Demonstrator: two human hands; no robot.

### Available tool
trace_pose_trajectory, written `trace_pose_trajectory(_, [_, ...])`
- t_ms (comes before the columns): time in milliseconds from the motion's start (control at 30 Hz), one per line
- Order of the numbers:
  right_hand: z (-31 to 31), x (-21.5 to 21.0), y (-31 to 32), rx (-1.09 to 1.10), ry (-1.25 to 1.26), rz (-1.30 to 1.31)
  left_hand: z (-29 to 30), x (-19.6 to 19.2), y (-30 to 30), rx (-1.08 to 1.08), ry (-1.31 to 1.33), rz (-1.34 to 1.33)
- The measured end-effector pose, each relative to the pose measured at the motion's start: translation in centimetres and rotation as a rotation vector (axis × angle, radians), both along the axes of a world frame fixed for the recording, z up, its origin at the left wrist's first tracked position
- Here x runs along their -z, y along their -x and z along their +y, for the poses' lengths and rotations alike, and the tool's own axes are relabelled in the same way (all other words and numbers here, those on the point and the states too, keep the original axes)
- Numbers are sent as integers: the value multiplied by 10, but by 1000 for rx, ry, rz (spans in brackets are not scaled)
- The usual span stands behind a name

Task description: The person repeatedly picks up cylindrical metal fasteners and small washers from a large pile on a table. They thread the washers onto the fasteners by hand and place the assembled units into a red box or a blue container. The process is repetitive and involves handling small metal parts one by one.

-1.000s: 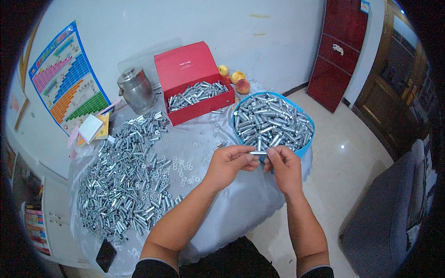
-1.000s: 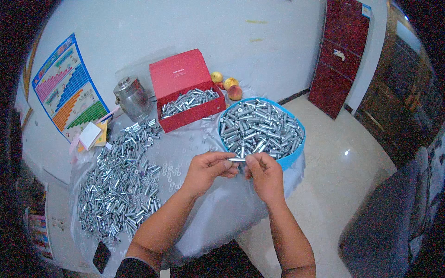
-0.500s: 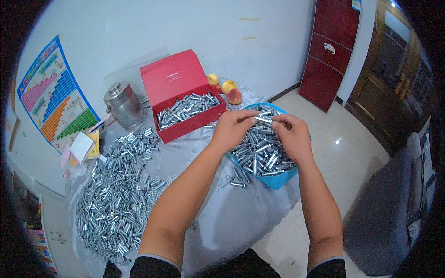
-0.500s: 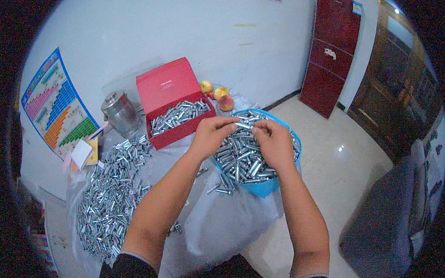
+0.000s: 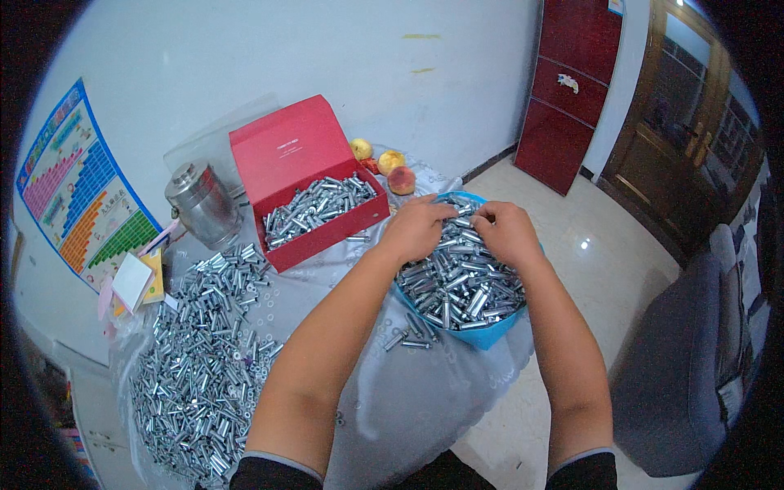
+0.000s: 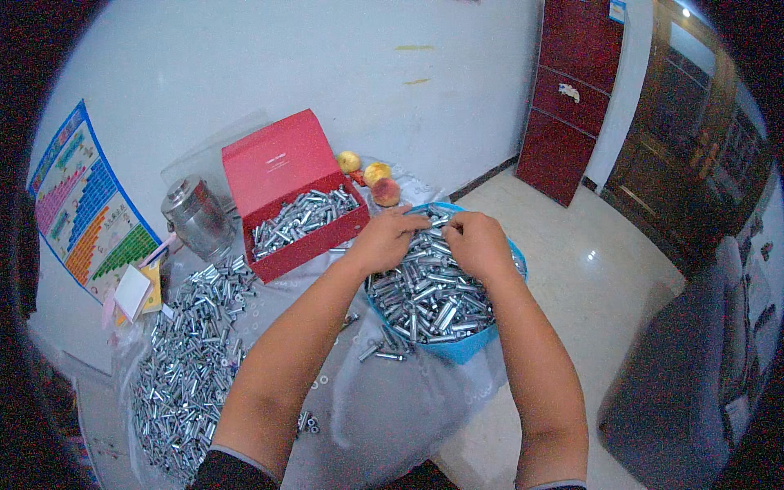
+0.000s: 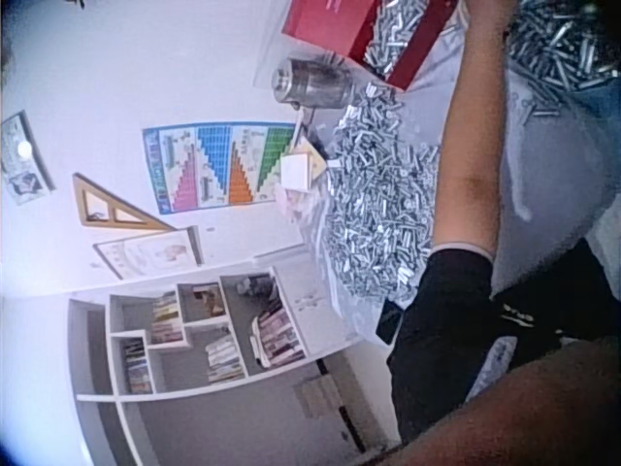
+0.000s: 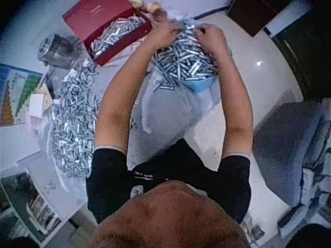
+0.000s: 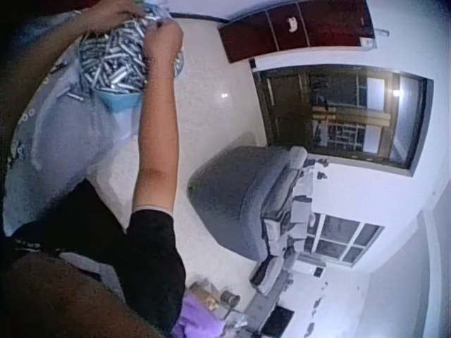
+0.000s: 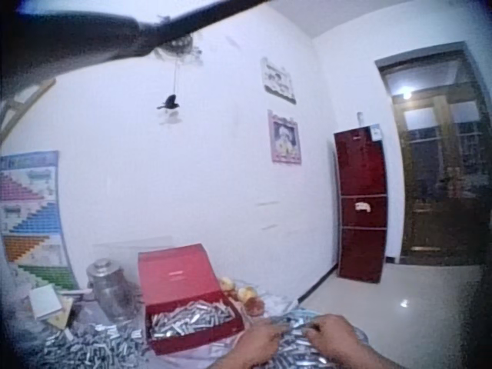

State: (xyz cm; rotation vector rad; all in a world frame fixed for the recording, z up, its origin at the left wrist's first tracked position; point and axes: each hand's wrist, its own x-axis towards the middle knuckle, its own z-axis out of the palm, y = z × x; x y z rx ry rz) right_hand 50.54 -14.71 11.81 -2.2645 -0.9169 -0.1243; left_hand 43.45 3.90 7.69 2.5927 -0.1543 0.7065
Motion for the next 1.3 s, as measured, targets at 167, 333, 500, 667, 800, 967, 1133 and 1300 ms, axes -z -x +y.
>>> trace_pose_trajectory(167, [0, -3, 2, -10, -1, -3, 1, 3, -1, 4, 235, 102])
trace_pose_trajectory(333, [-3, -1, 4, -15, -3, -11, -1, -15, 20, -51, 296, 66])
trace_pose_trajectory(500, [-3, -13, 24, -22, -74, -67, -2, -27, 67, -180, 403, 75])
trace_pose_trajectory(667, [20, -17, 71, -178, -193, -76, 5, -13, 136, -180, 526, -1])
trace_pose_trajectory(800, [39, -6, 117, -324, -196, 15, 6, -4, 200, -296, 621, 40])
trace_pose_trajectory(967, [68, 25, 169, -525, -180, 147, 2, 2, 270, -456, 803, -10])
trace_pose_trajectory(1133, [95, 45, 221, -641, -219, 265, -1, 16, 329, -560, 955, -85])
trace_pose_trajectory(1300, [115, 57, 262, -691, -190, 352, -4, 17, 380, -679, 995, -190])
